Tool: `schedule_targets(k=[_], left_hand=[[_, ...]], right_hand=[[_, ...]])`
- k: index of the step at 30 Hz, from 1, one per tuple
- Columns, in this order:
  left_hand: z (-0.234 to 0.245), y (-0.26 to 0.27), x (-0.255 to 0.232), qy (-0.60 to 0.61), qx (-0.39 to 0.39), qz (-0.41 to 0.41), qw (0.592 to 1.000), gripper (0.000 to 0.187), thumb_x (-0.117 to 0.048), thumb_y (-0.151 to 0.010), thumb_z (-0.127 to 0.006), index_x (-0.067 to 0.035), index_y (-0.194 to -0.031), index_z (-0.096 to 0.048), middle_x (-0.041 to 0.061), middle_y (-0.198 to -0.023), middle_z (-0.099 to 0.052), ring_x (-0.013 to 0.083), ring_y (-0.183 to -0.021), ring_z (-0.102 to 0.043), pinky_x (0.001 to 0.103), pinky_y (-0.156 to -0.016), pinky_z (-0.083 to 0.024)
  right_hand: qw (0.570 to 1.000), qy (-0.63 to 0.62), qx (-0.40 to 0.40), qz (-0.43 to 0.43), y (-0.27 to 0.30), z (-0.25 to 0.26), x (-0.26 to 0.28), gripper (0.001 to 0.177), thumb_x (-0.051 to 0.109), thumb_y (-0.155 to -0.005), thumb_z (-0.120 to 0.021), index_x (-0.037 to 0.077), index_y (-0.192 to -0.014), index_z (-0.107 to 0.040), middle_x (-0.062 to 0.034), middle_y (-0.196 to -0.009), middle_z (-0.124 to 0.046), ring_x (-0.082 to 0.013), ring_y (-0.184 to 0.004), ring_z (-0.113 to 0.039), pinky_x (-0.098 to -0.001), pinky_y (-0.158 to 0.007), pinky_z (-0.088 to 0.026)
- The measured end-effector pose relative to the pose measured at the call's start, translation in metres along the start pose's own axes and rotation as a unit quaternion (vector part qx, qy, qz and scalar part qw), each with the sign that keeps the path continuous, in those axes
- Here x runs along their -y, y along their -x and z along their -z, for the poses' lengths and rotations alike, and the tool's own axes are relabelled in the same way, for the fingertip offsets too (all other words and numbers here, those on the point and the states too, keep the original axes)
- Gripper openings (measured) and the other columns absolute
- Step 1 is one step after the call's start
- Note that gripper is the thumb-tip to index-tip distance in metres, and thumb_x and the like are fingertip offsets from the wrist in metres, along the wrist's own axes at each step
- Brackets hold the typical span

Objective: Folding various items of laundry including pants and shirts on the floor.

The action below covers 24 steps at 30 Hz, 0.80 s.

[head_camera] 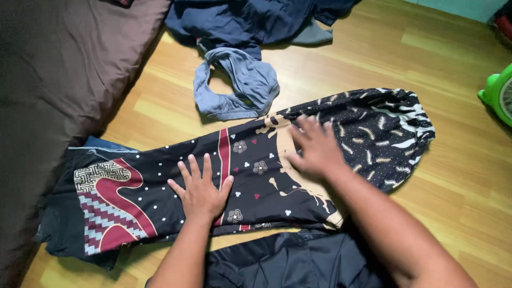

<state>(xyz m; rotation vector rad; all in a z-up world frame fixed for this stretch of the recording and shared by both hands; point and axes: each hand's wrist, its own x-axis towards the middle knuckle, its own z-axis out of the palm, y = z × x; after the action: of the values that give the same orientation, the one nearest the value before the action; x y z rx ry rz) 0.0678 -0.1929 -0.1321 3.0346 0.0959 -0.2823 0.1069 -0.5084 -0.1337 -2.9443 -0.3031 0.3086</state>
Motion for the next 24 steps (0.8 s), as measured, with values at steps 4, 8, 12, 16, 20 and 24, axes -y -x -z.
schedule_targets(k=[4, 8, 12, 16, 20, 24], left_hand=[[0.012, -0.003, -0.008, 0.002, 0.029, 0.016, 0.999, 0.096, -0.073, -0.084, -0.054, -0.025, -0.16, -0.022, 0.013, -0.169, -0.01, 0.0389, -0.155, -0.003, 0.075, -0.113, 0.001], [0.014, -0.004, -0.008, 0.011, 0.02, 0.017, 1.0, 0.097, -0.072, -0.083, -0.055, -0.025, -0.161, -0.021, 0.013, -0.169, -0.009, 0.0382, -0.155, -0.002, 0.075, -0.113, 0.001], [0.019, -0.003, -0.007, 0.012, 0.036, 0.024, 0.999, 0.098, -0.074, -0.082, -0.055, -0.026, -0.161, -0.02, 0.012, -0.169, -0.008, 0.0372, -0.155, -0.001, 0.074, -0.114, 0.001], [0.013, -0.001, -0.004, 0.015, 0.022, 0.017, 0.999, 0.1, -0.075, -0.082, -0.055, -0.025, -0.161, -0.02, 0.012, -0.169, -0.008, 0.0369, -0.155, -0.002, 0.074, -0.114, 0.0], [0.012, 0.003, -0.001, 0.01, 0.031, 0.014, 0.999, 0.099, -0.074, -0.083, -0.054, -0.025, -0.161, -0.02, 0.012, -0.17, -0.009, 0.0376, -0.156, -0.003, 0.075, -0.114, 0.0], [0.013, -0.003, -0.004, 0.019, 0.023, 0.015, 0.999, 0.099, -0.075, -0.082, -0.053, -0.026, -0.161, -0.019, 0.012, -0.169, -0.008, 0.0368, -0.155, -0.002, 0.075, -0.113, 0.001]], right_hand=[[0.989, -0.003, -0.019, -0.145, -0.021, 0.0, -0.067, 0.082, 0.068, -0.093, -0.039, 0.025, -0.161, -0.023, -0.0107, -0.17, -0.008, -0.0317, -0.156, -0.003, -0.0594, -0.12, -0.002], [0.974, 0.072, -0.057, -0.21, -0.012, 0.011, -0.044, 0.081, 0.063, -0.098, -0.043, 0.016, -0.161, -0.022, -0.0191, -0.17, -0.011, -0.0378, -0.156, -0.004, -0.0604, -0.122, -0.002], [0.995, -0.003, -0.102, -0.009, 0.029, -0.017, 0.039, 0.084, 0.054, -0.097, -0.052, 0.006, -0.161, -0.028, -0.0242, -0.168, -0.022, -0.0404, -0.156, -0.017, -0.057, -0.125, -0.013], [0.999, -0.006, -0.037, 0.037, 0.071, -0.039, 0.066, 0.084, 0.063, -0.093, -0.05, 0.015, -0.158, -0.028, -0.015, -0.166, -0.02, -0.0303, -0.155, -0.015, -0.0592, -0.121, -0.008], [0.997, 0.052, 0.011, -0.052, 0.071, -0.036, 0.038, 0.085, 0.066, -0.093, -0.045, 0.017, -0.16, -0.023, -0.0142, -0.168, -0.014, -0.0292, -0.155, -0.011, -0.0583, -0.121, -0.006], [0.993, 0.04, 0.01, -0.107, 0.075, -0.021, -0.011, 0.087, 0.068, -0.092, -0.044, 0.022, -0.162, -0.019, -0.0138, -0.169, -0.009, -0.0295, -0.156, -0.007, -0.0559, -0.121, -0.004]])
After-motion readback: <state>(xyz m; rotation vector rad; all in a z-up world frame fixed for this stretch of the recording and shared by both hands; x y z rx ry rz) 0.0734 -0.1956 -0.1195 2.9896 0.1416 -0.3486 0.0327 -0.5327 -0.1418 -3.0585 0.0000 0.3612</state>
